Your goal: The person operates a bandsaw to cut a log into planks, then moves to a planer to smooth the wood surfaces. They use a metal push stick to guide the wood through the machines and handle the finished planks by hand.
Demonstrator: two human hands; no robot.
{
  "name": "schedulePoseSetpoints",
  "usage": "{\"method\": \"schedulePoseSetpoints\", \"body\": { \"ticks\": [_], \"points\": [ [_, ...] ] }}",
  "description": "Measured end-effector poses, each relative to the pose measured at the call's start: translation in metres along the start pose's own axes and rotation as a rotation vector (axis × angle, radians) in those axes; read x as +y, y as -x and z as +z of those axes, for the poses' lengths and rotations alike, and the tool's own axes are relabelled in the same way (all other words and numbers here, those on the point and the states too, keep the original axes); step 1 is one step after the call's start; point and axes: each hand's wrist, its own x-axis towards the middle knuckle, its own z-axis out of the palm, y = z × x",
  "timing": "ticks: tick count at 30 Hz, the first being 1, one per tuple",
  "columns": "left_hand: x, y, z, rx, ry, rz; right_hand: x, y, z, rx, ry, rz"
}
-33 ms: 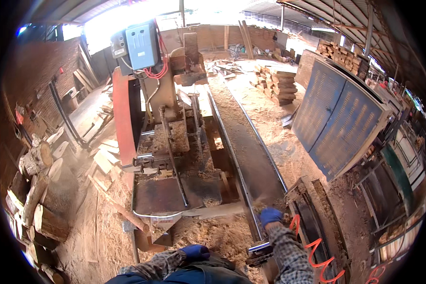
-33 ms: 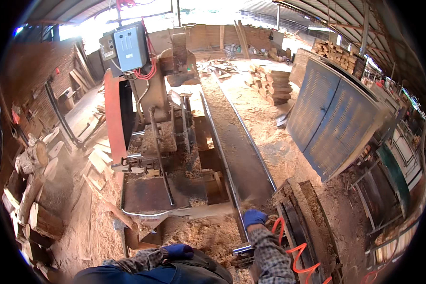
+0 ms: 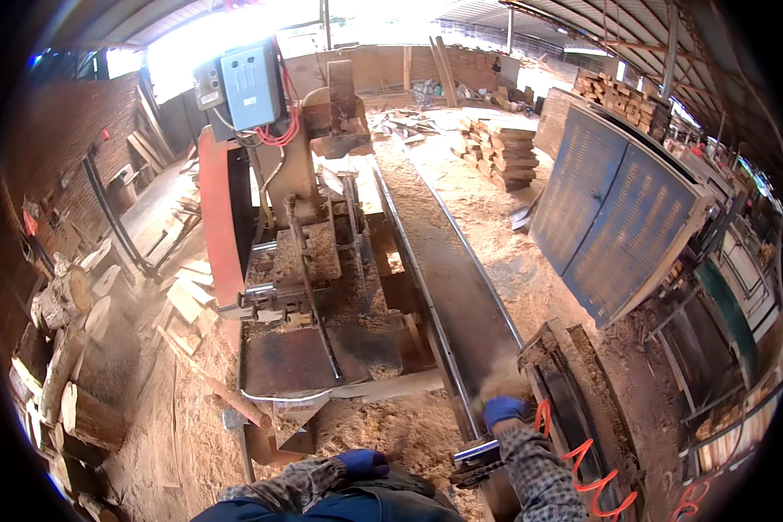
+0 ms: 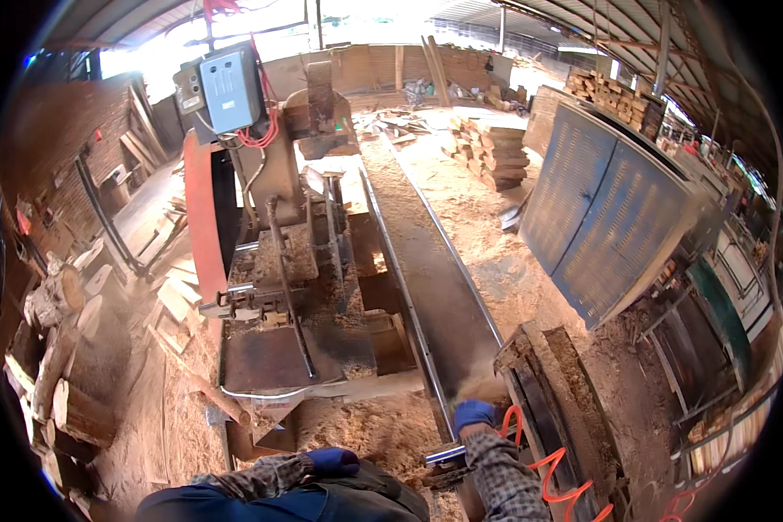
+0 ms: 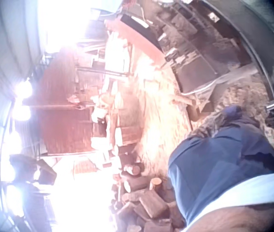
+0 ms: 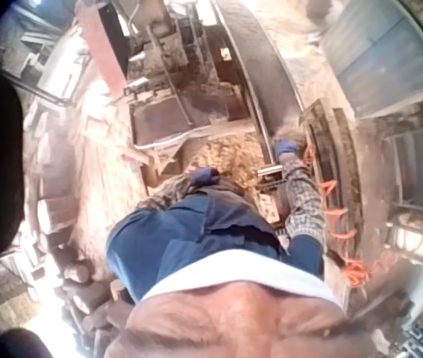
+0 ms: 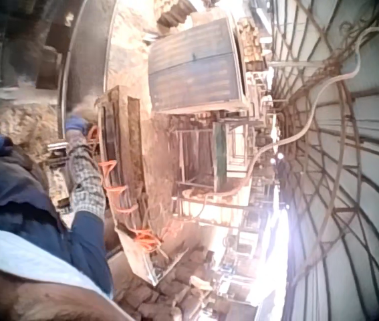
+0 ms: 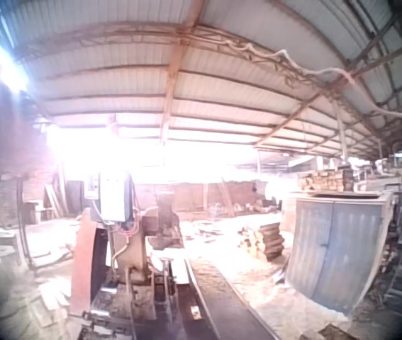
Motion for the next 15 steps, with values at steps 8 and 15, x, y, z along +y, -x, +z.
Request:
{"method": "schedulePoseSetpoints", "body": {
  "ticks": [8, 15],
  "points": [
    [0.053, -0.041, -0.016, -0.013, -0.199, 0.131, 0.038, 0.04, -0.016, 0.017, -0.254, -0.005],
    [0.049, -0.018, -0.022, 0.029, -0.137, 0.171, -0.032, 0.002, -0.178, 0.553, -0.578, -0.172]
  ]
}}
